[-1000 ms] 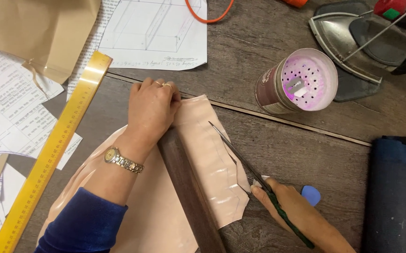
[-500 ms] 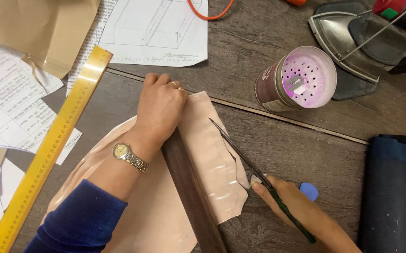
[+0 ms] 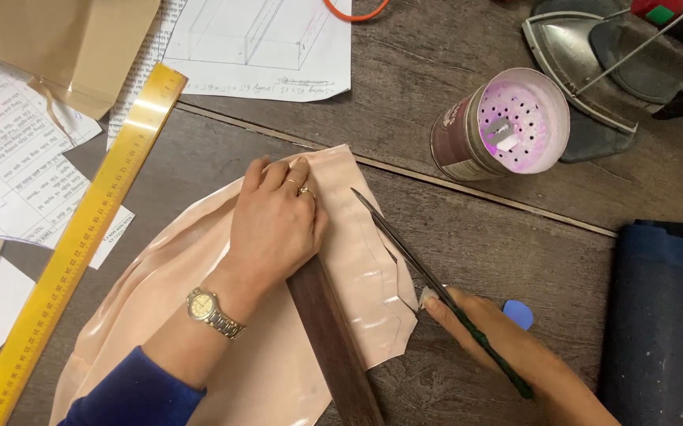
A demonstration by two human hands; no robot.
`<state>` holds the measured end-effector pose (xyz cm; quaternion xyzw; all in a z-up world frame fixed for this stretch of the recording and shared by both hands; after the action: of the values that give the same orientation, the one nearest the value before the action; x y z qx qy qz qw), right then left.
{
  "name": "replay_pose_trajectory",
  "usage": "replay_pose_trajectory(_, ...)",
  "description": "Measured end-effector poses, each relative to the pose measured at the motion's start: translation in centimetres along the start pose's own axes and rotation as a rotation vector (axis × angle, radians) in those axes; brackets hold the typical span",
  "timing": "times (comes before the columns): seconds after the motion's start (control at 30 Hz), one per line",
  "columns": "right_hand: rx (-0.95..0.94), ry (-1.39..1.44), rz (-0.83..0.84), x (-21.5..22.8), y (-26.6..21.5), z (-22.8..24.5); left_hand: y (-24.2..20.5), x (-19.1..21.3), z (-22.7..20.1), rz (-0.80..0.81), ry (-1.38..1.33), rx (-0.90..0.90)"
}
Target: The person uses shears to cut a piece of light-colored fabric placed on a wooden work surface. After cutting, the person uses a yellow ruler and a blue marking tool to measure and mark lines on the fabric.
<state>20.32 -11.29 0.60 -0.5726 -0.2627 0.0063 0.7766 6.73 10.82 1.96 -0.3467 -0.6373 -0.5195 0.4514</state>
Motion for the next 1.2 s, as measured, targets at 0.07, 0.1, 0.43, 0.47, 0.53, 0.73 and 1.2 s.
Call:
replay_pose_trajectory(0.07,0.022,0.004,-0.004,-0.1,0.0,0.2,-0.2,-0.2,0.0,0.004,0.005,0.017)
replay_pose_trajectory(0.1,0.064,0.018,-0.016,-0.1,0.1,0.4,-0.3,-0.4,0.0,0.033,0.0,0.033)
replay_pose_trajectory(0.43,0.015,0.116,-0.031,-0.2,0.6,0.5,-0.2,0.0,0.2,0.041,0.033,0.066)
replay_pose_trajectory(0.47,0.017,0.115,-0.031,-0.4,0.8,0.2,-0.3,-0.1,0.2,0.04,0.035,0.067)
replay_pose_trajectory(0.53,0.051,0.053,-0.073,-0.6,1.1,-0.3,-0.5,-0.6,0.2,0.059,0.009,0.078)
replay_pose_trajectory(0.73,0.117,0.028,-0.075,-0.6,1.0,0.2,-0.5,-0.4,0.2,0.042,0.013,0.083)
replay_pose_trajectory(1.2,-0.014,0.123,-0.079,-1.8,2.0,2.1,-0.7,-0.7,0.3,0.037,-0.021,0.091)
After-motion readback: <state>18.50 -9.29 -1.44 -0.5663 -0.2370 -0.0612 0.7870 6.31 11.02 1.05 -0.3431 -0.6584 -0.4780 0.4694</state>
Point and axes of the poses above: each hand's wrist, its own y-axis towards the middle knuckle, its own x-axis out of the back of the hand, z = x × y, the point moved 6 cm from there along y, towards the middle knuckle, and after that the axes turned 12 degrees about -x, right-handed, at the moved point
